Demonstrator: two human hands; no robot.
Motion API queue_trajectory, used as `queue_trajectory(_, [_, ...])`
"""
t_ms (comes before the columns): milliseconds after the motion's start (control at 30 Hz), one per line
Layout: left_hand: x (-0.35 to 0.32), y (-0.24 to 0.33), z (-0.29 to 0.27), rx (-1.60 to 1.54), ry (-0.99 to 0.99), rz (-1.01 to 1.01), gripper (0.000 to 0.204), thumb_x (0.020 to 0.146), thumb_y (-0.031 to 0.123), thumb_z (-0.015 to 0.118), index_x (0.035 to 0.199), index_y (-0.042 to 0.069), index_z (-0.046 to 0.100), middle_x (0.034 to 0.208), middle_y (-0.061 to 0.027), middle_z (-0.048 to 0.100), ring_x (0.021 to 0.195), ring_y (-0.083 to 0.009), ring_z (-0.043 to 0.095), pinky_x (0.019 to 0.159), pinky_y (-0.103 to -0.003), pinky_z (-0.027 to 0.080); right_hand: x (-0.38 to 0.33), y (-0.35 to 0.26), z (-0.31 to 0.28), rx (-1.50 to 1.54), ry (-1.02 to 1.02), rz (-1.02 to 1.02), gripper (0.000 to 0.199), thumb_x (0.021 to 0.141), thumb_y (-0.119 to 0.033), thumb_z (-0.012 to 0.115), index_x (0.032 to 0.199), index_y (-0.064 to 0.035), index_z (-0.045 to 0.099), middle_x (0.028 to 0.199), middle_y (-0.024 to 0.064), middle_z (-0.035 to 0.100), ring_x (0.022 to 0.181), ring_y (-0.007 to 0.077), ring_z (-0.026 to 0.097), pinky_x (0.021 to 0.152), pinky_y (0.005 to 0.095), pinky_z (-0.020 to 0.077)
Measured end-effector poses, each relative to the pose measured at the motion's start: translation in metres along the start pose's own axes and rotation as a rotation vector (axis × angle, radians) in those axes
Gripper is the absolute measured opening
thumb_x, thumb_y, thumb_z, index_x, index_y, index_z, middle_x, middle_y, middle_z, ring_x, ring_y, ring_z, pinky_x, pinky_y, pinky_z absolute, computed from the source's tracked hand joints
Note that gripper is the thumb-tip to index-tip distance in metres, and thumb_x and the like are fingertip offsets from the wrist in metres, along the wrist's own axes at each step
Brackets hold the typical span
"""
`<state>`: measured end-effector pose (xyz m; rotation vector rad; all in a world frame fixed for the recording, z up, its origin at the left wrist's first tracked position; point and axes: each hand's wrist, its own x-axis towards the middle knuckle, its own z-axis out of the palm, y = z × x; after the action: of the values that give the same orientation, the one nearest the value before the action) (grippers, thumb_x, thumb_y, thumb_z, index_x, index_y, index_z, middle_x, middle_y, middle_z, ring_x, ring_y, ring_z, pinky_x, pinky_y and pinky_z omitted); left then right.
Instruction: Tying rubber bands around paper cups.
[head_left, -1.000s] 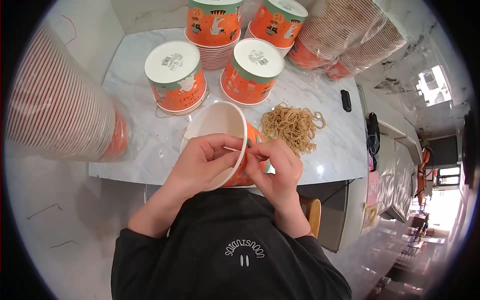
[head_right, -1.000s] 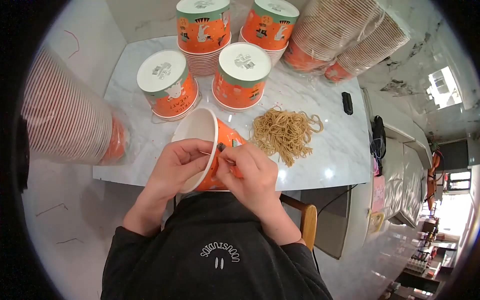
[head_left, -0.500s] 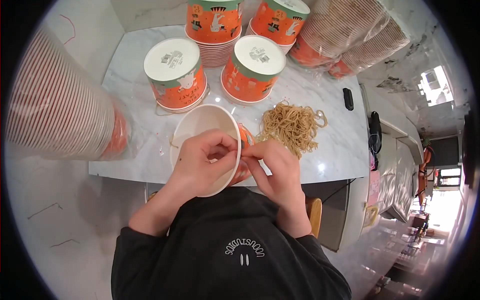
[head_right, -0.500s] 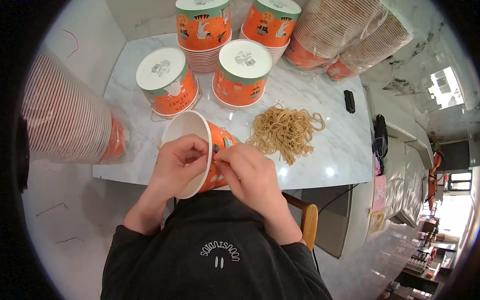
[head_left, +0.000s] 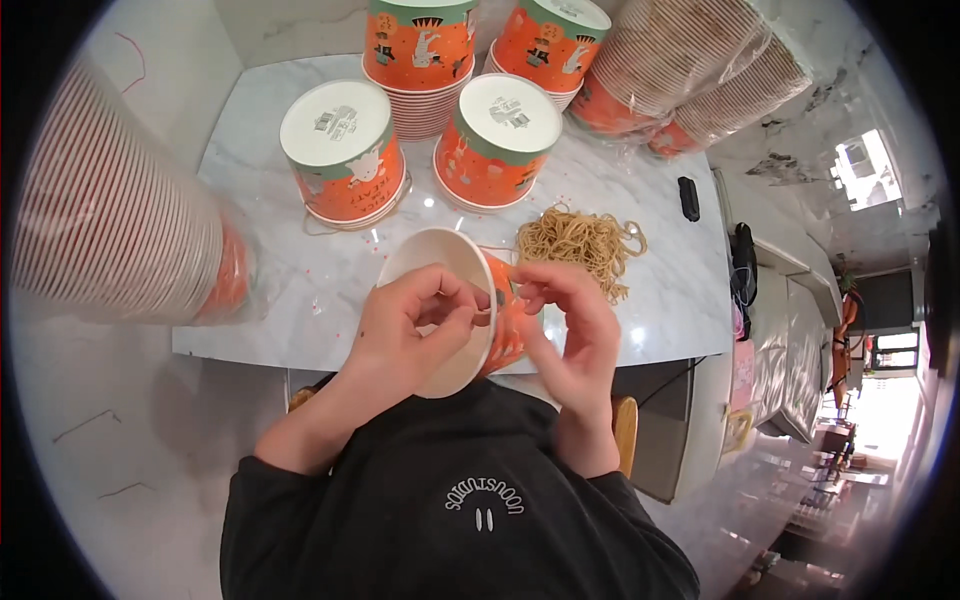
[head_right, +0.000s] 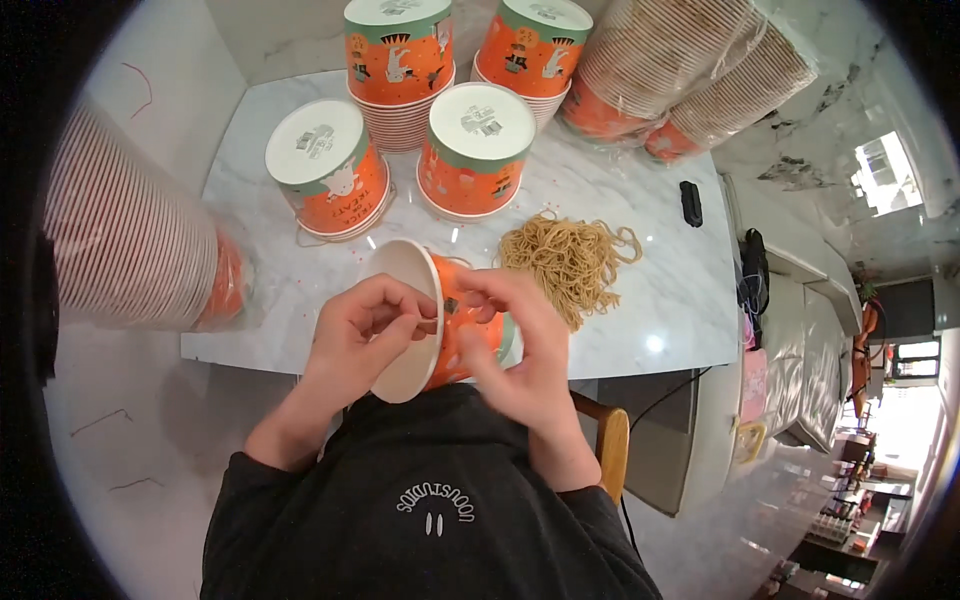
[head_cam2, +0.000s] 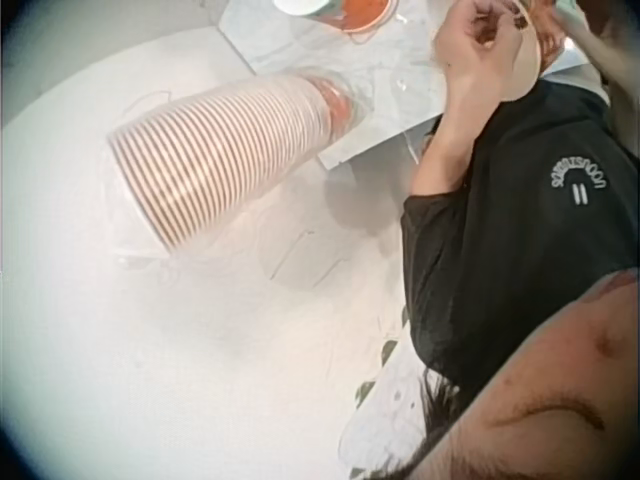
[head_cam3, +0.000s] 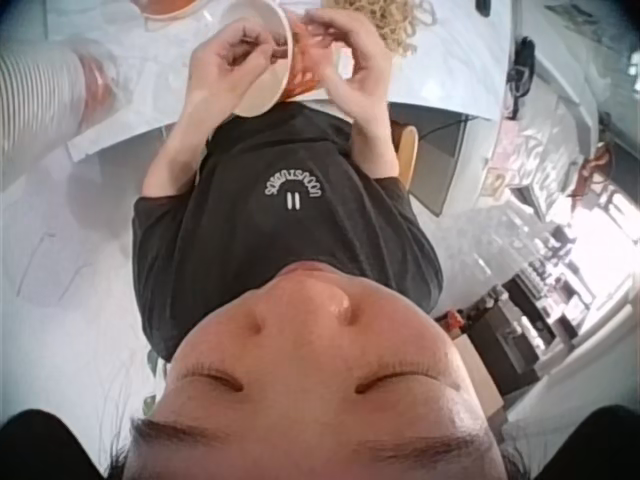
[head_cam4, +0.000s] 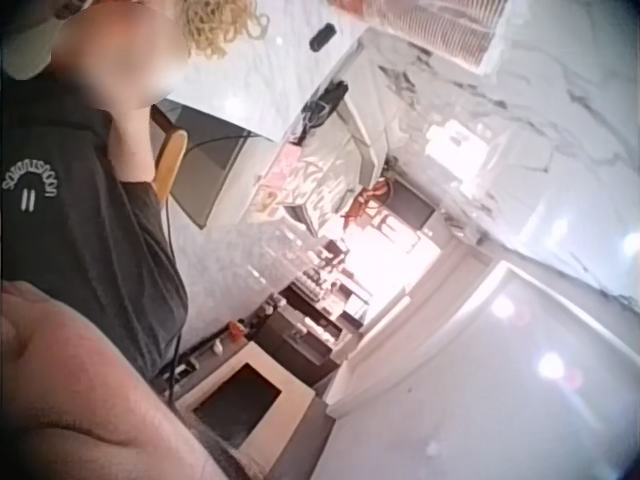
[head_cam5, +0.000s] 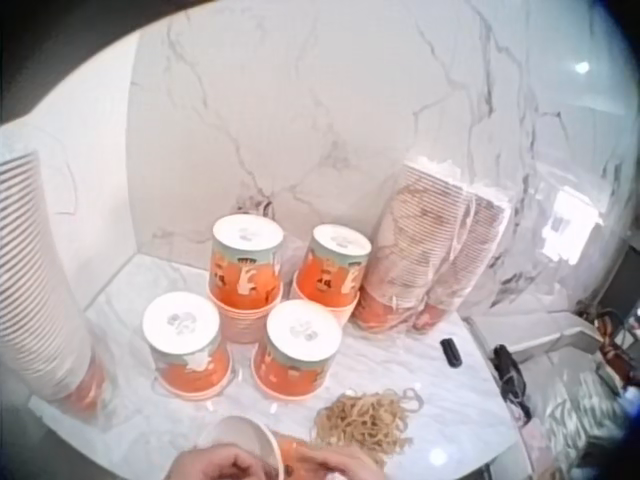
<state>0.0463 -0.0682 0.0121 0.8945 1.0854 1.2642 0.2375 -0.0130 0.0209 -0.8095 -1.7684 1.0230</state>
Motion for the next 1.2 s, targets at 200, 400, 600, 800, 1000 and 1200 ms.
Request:
queue_trajectory(200, [-0.007,0.020,-0.010,0.594,-0.020,0.492,0.008,0.086,0.002,0.070,0.093,0.004,0.066,0.122,-0.0107,0.062,0.104,-0.0203,0.063,0.092,-0.034,0.050,-0.003,0.006,0.011,-0.311,-0.063,-0.175,0.037,0.074,-0.002,0.082,0.110,-0.0029,0.071,0.103,0.0107,0.072,0.092,0.0298,0.066,0.082,0.0393,0.0513])
queue_trajectory(400, [-0.006,0.022,-0.008,0.528,-0.100,0.535,0.011,0.085,0.004,0.071,0.095,0.006,0.068,0.135,-0.0145,0.054,0.113,-0.0254,0.059,0.097,-0.037,0.048,-0.001,-0.004,0.016,-0.225,-0.110,-0.204,0.028,0.075,0.002,0.080,0.101,-0.0028,0.072,0.095,0.0086,0.073,0.088,0.0287,0.069,0.080,0.0390,0.0527])
queue_trajectory(600, [-0.010,0.022,-0.005,0.557,-0.007,0.548,0.012,0.086,0.004,0.070,0.098,0.004,0.068,0.138,-0.0185,0.055,0.119,-0.0290,0.061,0.098,-0.040,0.049,-0.004,-0.015,0.024,-0.139,-0.138,-0.175,0.029,0.075,0.003,0.079,0.103,-0.0005,0.070,0.100,0.0123,0.072,0.091,0.0308,0.069,0.082,0.0392,0.0552])
queue_trajectory(800, [-0.007,0.014,-0.002,0.662,-0.002,0.734,0.011,0.088,0.003,0.070,0.099,0.003,0.068,0.134,-0.0182,0.061,0.110,-0.0280,0.067,0.091,-0.038,0.055,-0.012,-0.010,0.030,-0.103,-0.101,-0.034,0.027,0.077,0.006,0.076,0.103,0.0017,0.073,0.100,0.0134,0.074,0.090,0.0280,0.071,0.078,0.0344,0.0557])
queue_trajectory(1000, [-0.005,0.016,-0.004,0.409,-0.079,0.288,0.014,0.093,0.006,0.068,0.105,-0.001,0.068,0.123,-0.0175,0.067,0.099,-0.0262,0.070,0.087,-0.035,0.057,-0.005,0.008,0.005,-0.157,-0.208,-0.076,0.026,0.080,0.008,0.073,0.104,-0.0015,0.077,0.101,0.0115,0.076,0.091,0.0269,0.074,0.077,0.0336,0.0589])
queue_trajectory(1200, [0.004,0.012,-0.015,0.638,-0.107,0.113,0.016,0.093,0.010,0.071,0.107,0.001,0.072,0.100,-0.0130,0.073,0.091,-0.0262,0.072,0.079,-0.034,0.057,0.007,0.021,-0.009,-0.192,-0.337,-0.143,0.032,0.079,0.004,0.074,0.109,-0.0077,0.080,0.102,0.0099,0.077,0.093,0.0262,0.075,0.077,0.0323,0.0595])
